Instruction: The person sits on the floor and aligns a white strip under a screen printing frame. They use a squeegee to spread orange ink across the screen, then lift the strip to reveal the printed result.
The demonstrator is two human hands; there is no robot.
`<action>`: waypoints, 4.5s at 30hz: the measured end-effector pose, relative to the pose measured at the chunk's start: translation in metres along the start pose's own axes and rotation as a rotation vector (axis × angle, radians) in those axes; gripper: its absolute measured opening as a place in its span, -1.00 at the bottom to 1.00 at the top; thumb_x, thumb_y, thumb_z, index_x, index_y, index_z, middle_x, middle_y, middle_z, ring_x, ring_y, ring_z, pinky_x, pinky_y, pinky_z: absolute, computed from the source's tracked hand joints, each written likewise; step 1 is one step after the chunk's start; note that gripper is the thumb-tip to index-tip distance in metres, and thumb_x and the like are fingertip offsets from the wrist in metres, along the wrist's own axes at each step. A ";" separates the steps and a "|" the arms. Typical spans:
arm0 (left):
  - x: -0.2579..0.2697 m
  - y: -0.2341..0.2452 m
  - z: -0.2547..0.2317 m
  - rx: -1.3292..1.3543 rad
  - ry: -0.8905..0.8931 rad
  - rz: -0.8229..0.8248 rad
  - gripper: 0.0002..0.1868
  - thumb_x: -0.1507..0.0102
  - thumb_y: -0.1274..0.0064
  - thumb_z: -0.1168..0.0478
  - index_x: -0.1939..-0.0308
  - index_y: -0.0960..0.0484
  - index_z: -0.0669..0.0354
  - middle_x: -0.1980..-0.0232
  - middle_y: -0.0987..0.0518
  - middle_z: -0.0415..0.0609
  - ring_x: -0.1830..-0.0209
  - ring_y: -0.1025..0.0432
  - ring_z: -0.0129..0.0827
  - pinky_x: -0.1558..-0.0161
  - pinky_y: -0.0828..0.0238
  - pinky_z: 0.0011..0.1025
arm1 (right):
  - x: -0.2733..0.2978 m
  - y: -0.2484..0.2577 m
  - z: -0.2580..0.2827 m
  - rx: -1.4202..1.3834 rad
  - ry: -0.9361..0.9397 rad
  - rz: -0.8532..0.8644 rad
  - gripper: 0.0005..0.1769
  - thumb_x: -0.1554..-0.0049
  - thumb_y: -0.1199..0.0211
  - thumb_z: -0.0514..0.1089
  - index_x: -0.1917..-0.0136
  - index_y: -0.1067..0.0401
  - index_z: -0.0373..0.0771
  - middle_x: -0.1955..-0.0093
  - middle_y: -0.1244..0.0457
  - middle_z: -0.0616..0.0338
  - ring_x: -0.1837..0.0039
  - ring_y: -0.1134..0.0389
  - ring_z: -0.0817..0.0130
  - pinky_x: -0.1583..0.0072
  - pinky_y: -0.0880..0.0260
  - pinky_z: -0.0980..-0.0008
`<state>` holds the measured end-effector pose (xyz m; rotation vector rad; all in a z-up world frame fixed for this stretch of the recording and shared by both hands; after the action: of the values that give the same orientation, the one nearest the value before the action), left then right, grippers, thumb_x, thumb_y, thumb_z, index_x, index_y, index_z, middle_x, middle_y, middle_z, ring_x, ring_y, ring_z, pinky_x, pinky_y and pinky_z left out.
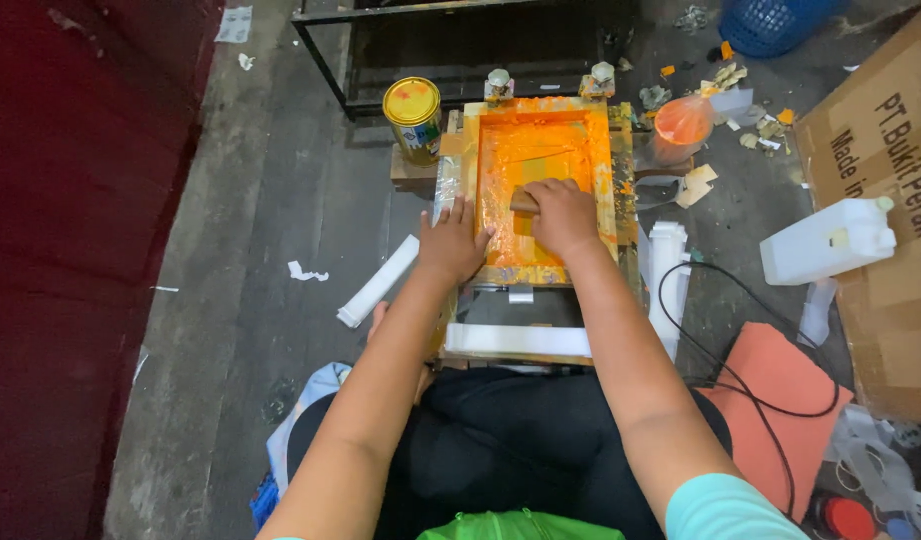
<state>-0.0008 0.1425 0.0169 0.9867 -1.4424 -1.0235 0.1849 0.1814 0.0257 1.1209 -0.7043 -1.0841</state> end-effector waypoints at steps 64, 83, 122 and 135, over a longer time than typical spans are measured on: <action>0.092 -0.026 -0.006 0.022 0.008 0.044 -0.20 -0.45 0.66 -0.30 -0.61 -0.07 0.10 -0.67 -0.06 -0.05 -0.62 -0.06 -0.13 -0.51 0.28 0.26 | 0.062 0.042 0.024 -0.145 -0.069 0.297 -0.49 -0.02 -0.11 -0.29 -0.23 -0.57 -0.14 -0.06 -0.41 -0.08 -0.20 -0.41 -0.17 -0.25 -0.38 -0.09; 0.020 0.000 -0.003 0.142 0.024 0.004 -0.23 -0.47 0.62 -0.26 -0.62 -0.06 0.12 -0.67 -0.04 0.02 -0.62 -0.07 -0.11 -0.53 0.35 0.19 | 0.001 0.006 -0.023 -0.111 0.033 -0.041 -0.44 -0.04 -0.12 -0.35 -0.32 -0.51 -0.18 -0.16 -0.31 0.06 -0.33 -0.25 0.00 -0.30 -0.36 0.09; 0.024 -0.001 -0.002 0.145 0.009 -0.028 -0.22 -0.47 0.60 -0.28 -0.61 -0.08 0.13 -0.66 -0.05 0.03 -0.64 -0.02 -0.11 -0.52 0.29 0.22 | -0.002 0.008 -0.019 0.014 0.120 -0.137 -0.56 -0.09 -0.19 -0.27 -0.22 -0.55 0.00 -0.10 -0.36 0.24 -0.20 -0.32 0.13 -0.20 -0.38 0.08; 0.062 -0.015 -0.004 0.063 -0.005 -0.014 -0.26 -0.47 0.53 -0.22 -0.62 -0.06 0.09 -0.67 -0.05 -0.01 -0.57 -0.16 -0.13 -0.51 0.21 0.19 | 0.044 0.047 0.023 -0.119 -0.021 0.272 -0.49 -0.10 -0.16 -0.35 -0.31 -0.51 -0.13 -0.05 -0.39 0.02 -0.18 -0.40 -0.05 -0.22 -0.39 -0.05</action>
<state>-0.0027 0.0784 0.0208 1.0410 -1.4812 -0.9964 0.1946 0.1346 0.0745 0.8846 -0.7742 -0.8946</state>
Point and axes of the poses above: each hand's wrist, its own x-axis away from the middle knuckle, its own y-axis out of the back of the hand, z = x × y, the point moved 4 cm from there along -x, towards the middle knuckle
